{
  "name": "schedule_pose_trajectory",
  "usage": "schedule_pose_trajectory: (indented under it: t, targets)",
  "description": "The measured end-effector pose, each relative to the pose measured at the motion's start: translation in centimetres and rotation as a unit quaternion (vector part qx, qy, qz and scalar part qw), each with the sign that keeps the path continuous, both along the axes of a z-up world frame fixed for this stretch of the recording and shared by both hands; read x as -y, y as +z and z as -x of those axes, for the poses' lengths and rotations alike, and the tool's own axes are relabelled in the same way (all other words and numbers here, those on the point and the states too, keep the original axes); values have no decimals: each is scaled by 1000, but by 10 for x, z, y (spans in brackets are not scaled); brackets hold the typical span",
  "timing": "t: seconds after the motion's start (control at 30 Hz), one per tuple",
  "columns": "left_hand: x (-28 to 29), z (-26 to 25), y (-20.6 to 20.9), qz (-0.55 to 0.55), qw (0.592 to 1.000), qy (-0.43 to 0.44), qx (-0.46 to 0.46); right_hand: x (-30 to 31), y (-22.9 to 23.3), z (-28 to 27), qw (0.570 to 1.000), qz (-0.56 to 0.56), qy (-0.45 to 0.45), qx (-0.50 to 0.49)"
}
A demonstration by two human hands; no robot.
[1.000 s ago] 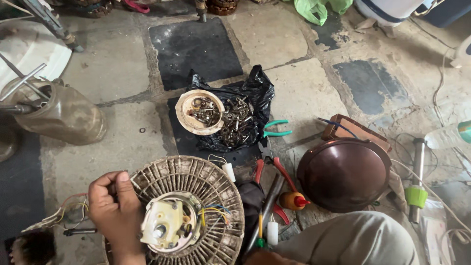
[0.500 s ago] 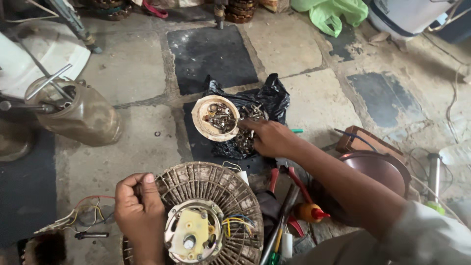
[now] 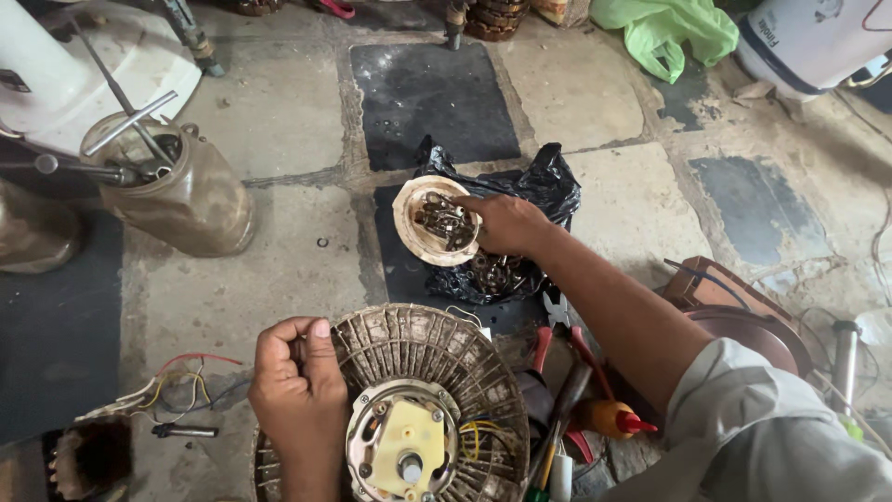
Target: The person selects small metal parts from a bowl and places them onto a disassembled electric motor stator. They use a screwdriver to tighten a screw on the motor's central hub.
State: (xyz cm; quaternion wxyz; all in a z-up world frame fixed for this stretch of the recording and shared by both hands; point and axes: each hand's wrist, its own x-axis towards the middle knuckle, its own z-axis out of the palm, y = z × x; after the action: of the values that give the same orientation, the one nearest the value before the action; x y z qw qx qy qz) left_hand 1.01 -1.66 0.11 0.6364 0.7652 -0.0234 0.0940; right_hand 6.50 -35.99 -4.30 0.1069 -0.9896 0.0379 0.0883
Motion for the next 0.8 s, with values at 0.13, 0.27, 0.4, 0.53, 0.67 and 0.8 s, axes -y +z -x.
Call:
schedule_pose_trajectory:
  t: [0.13, 0.27, 0.4, 0.53, 0.67, 0.8]
  targets:
    - [1, 1, 1, -4, 1000, 3, 4, -19, 8, -1, 990, 46, -58, -116]
    - [1, 1, 2, 4, 1000, -2, 4, -51, 14, 8, 988, 48, -38, -139]
    - [1, 1, 4, 4, 1000, -5, 3, -50, 9, 24, 996, -53, -4, -71]
    - [1, 1, 7, -21, 1000, 0, 10, -33, 3, 33, 993, -97, -65, -14]
    - [2, 2, 10, -25, 1000, 5, -9, -19, -4, 31, 983, -91, -146, -59]
    - [3, 2, 9, -12, 1000, 3, -8, -18, -25, 17, 992, -94, -78, -29]
